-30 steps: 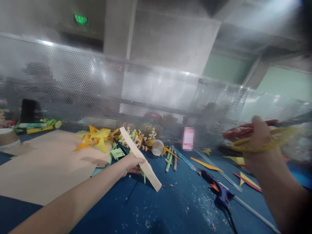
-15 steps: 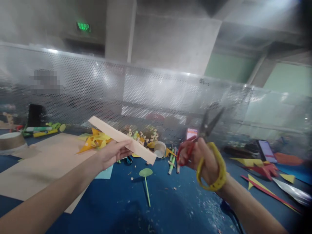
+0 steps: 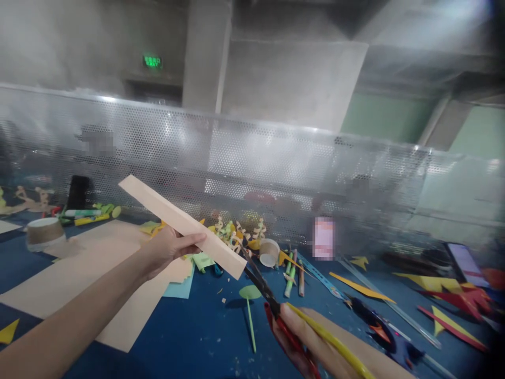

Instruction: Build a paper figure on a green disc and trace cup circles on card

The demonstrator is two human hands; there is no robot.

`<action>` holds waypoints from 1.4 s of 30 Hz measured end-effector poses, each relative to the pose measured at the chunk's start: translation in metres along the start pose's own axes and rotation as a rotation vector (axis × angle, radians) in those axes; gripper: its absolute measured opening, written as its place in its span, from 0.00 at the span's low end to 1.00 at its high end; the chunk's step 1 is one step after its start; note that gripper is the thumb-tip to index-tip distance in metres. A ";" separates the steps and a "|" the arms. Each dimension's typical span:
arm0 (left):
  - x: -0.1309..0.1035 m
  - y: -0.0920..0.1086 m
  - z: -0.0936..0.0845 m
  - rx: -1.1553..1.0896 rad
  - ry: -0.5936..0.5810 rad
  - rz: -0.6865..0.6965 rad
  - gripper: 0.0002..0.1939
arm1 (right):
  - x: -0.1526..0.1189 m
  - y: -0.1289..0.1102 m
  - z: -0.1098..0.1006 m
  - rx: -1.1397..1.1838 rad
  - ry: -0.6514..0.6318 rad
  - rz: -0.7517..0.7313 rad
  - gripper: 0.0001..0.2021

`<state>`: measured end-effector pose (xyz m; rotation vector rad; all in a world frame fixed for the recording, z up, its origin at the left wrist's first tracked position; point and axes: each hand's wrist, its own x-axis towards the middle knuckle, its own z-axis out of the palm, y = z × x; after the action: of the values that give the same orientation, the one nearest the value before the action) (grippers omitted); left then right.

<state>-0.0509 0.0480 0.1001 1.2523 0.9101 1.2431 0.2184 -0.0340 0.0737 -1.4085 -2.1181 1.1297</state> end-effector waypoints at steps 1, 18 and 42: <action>0.001 0.000 -0.002 0.022 -0.012 0.013 0.08 | -0.002 0.002 0.000 -0.008 0.000 0.010 0.28; -0.007 0.005 0.007 0.198 -0.095 0.039 0.16 | -0.001 -0.001 0.004 -0.041 -0.025 -0.020 0.26; -0.007 0.005 0.004 0.176 -0.120 -0.008 0.18 | 0.000 0.002 0.005 0.000 -0.021 0.020 0.26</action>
<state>-0.0491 0.0400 0.1048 1.4447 0.9514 1.0874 0.2163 -0.0357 0.0692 -1.4268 -2.1234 1.1567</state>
